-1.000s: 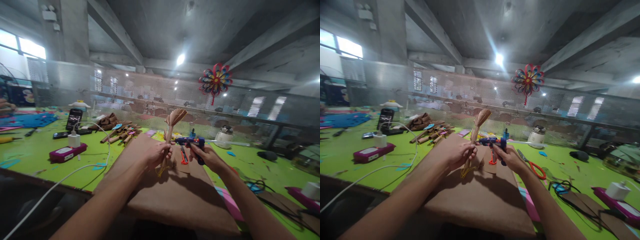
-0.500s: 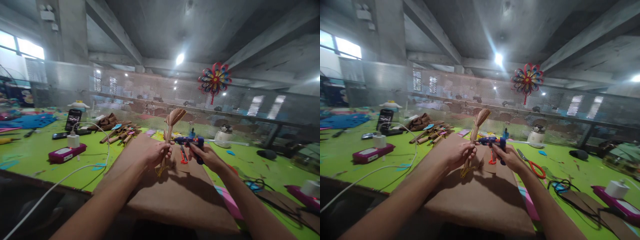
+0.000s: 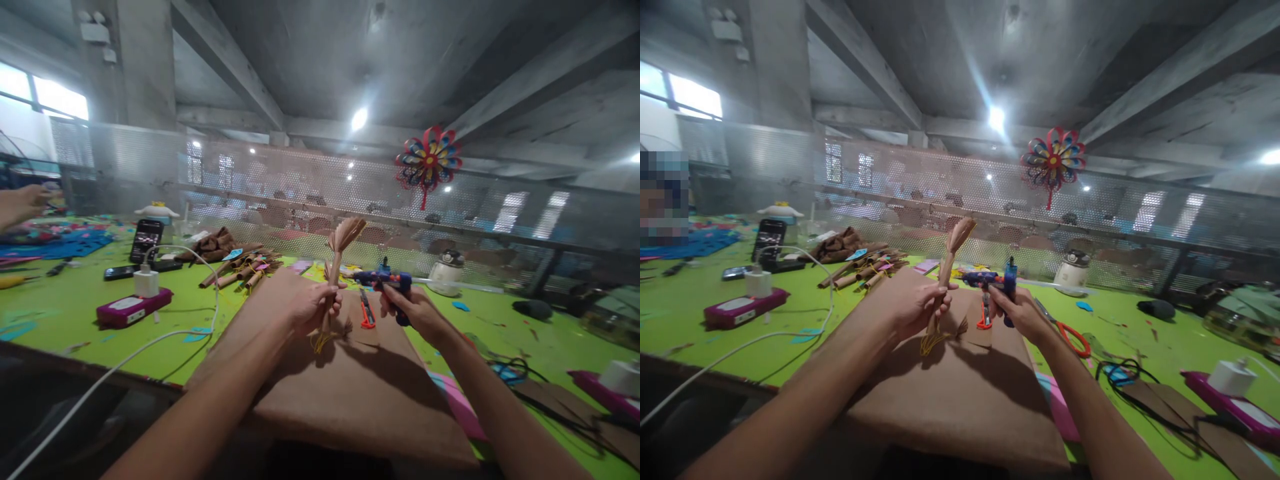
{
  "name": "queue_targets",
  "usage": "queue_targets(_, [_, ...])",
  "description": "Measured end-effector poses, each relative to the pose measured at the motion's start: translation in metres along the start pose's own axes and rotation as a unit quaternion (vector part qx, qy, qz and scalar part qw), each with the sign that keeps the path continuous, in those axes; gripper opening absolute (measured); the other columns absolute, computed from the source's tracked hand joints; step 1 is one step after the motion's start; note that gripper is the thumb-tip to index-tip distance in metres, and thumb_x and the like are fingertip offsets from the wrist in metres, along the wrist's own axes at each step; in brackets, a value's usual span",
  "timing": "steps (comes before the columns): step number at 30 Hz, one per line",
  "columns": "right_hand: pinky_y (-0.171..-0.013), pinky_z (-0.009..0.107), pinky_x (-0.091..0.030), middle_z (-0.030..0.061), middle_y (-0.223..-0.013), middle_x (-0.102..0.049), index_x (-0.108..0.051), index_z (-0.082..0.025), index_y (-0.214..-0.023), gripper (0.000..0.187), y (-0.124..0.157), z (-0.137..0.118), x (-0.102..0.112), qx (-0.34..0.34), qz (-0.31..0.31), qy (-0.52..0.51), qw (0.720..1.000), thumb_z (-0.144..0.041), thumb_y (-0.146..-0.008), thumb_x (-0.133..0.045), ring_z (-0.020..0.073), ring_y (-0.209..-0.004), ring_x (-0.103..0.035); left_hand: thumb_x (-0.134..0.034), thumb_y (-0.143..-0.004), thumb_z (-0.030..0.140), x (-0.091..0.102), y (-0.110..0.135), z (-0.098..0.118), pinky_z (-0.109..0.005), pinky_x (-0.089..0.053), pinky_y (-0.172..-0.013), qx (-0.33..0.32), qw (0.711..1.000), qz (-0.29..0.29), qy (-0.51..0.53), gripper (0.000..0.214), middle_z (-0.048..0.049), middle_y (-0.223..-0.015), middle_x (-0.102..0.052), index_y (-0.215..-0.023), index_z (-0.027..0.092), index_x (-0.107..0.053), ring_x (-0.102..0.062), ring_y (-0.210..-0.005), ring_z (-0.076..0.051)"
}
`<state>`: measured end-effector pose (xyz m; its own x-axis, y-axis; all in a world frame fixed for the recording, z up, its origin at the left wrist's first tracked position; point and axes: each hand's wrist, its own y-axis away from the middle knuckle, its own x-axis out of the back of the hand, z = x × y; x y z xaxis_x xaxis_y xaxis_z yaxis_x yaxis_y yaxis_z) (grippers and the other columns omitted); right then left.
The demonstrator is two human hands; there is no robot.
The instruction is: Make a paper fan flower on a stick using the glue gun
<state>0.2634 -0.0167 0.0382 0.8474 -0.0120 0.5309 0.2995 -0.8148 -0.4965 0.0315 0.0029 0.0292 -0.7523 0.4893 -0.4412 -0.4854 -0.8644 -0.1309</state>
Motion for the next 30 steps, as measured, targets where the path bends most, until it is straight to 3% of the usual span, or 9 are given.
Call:
queue_targets(4, [-0.058,0.028,-0.039,0.0025,-0.06,-0.055,-0.056,-0.017,-0.065,0.044,-0.006,0.022,0.003,-0.02,0.076,0.051,0.996,-0.055,-0.085,-0.045,0.0149,-0.057,-0.051,-0.054,-0.08,0.015,0.002,-0.001,0.0,-0.017,-0.037,-0.05,-0.004,1.0,0.003,-0.01,0.018,-0.0012,-0.066,-0.054,-0.097,0.008,-0.057,-0.048,-0.054,-0.007])
queue_targets(7, [-0.059,0.028,-0.038,0.0035,-0.067,-0.059,-0.061,-0.017,-0.076,0.034,-0.011,0.048,0.006,-0.041,0.091,0.178,0.979,-0.05,-0.08,-0.053,0.0169,-0.06,-0.052,-0.056,-0.079,0.016,0.001,-0.002,-0.001,-0.017,-0.036,-0.05,-0.007,1.0,0.007,-0.02,0.019,-0.0011,-0.065,-0.054,-0.096,0.008,-0.058,-0.047,-0.053,-0.006])
queue_targets(11, [-0.061,0.026,-0.036,0.0049,-0.073,-0.061,-0.066,-0.016,-0.077,0.018,-0.014,0.076,0.009,-0.032,0.037,0.317,0.947,-0.033,-0.071,-0.062,0.0171,-0.066,-0.052,-0.058,-0.077,0.018,0.0,-0.003,0.001,-0.019,-0.034,-0.05,-0.009,0.999,0.004,-0.044,0.023,-0.0009,-0.065,-0.055,-0.098,0.008,-0.058,-0.047,-0.054,-0.007])
queue_targets(15, [-0.064,0.023,-0.038,0.0029,-0.075,-0.064,-0.069,-0.016,-0.08,0.016,-0.011,0.087,0.011,-0.044,-0.046,0.33,0.942,-0.024,-0.066,-0.064,0.0167,-0.07,-0.055,-0.06,-0.073,0.02,-0.001,-0.003,0.002,-0.02,-0.031,-0.047,0.004,0.998,0.003,-0.066,0.022,-0.0006,-0.063,-0.055,-0.092,0.009,-0.058,-0.045,-0.051,-0.006])
queue_targets(19, [-0.067,0.025,-0.043,0.003,-0.079,-0.069,-0.071,-0.017,-0.085,0.021,-0.009,0.09,0.013,-0.065,-0.138,0.281,0.947,-0.023,-0.065,-0.066,0.02,-0.075,-0.061,-0.059,-0.073,0.018,0.0,-0.004,0.001,-0.021,-0.031,-0.048,0.008,0.998,0.003,-0.065,0.019,-0.001,-0.063,-0.055,-0.089,0.01,-0.057,-0.046,-0.052,-0.007])
queue_targets(21, [-0.073,0.027,-0.045,0.0046,-0.088,-0.071,-0.071,-0.017,-0.091,0.028,-0.008,0.089,0.016,-0.068,-0.155,0.285,0.943,-0.015,-0.064,-0.064,0.0221,-0.084,-0.062,-0.059,-0.074,0.018,0.0,-0.004,0.001,-0.021,-0.031,-0.049,0.0,0.998,0.003,-0.063,0.022,-0.0012,-0.064,-0.056,-0.094,0.01,-0.057,-0.047,-0.053,-0.007])
queue_targets(24, [-0.086,0.032,-0.043,0.0081,-0.106,-0.068,-0.069,-0.016,-0.102,0.045,-0.009,0.078,0.018,-0.05,-0.114,0.313,0.941,-0.004,-0.061,-0.057,0.0242,-0.099,-0.059,-0.056,-0.076,0.017,0.0,-0.004,0.002,-0.02,-0.03,-0.048,-0.005,0.997,0.018,-0.079,0.021,-0.0006,-0.064,-0.056,-0.096,0.009,-0.057,-0.046,-0.052,-0.007])
queue_targets(27, [-0.087,0.031,-0.042,0.0085,-0.11,-0.065,-0.067,-0.017,-0.105,0.041,-0.012,0.058,0.005,0.006,-0.066,0.301,0.951,-0.005,-0.069,-0.052,0.0209,-0.1,-0.057,-0.052,-0.078,0.014,0.0,-0.004,0.005,-0.019,-0.03,-0.047,-0.009,0.992,0.056,-0.116,0.008,-0.0001,-0.06,-0.054,-0.081,0.01,-0.057,-0.044,-0.05,-0.005])
queue_targets(30, [-0.084,0.032,-0.042,0.0094,-0.102,-0.066,-0.067,-0.018,-0.103,0.03,-0.018,0.041,-0.023,0.085,-0.107,0.325,0.936,-0.013,-0.075,-0.056,0.0206,-0.095,-0.057,-0.049,-0.077,0.012,0.0,-0.004,0.007,-0.019,-0.029,-0.046,-0.004,0.988,0.077,-0.134,0.01,0.0006,-0.055,-0.052,-0.068,0.011,-0.053,-0.042,-0.047,-0.005])
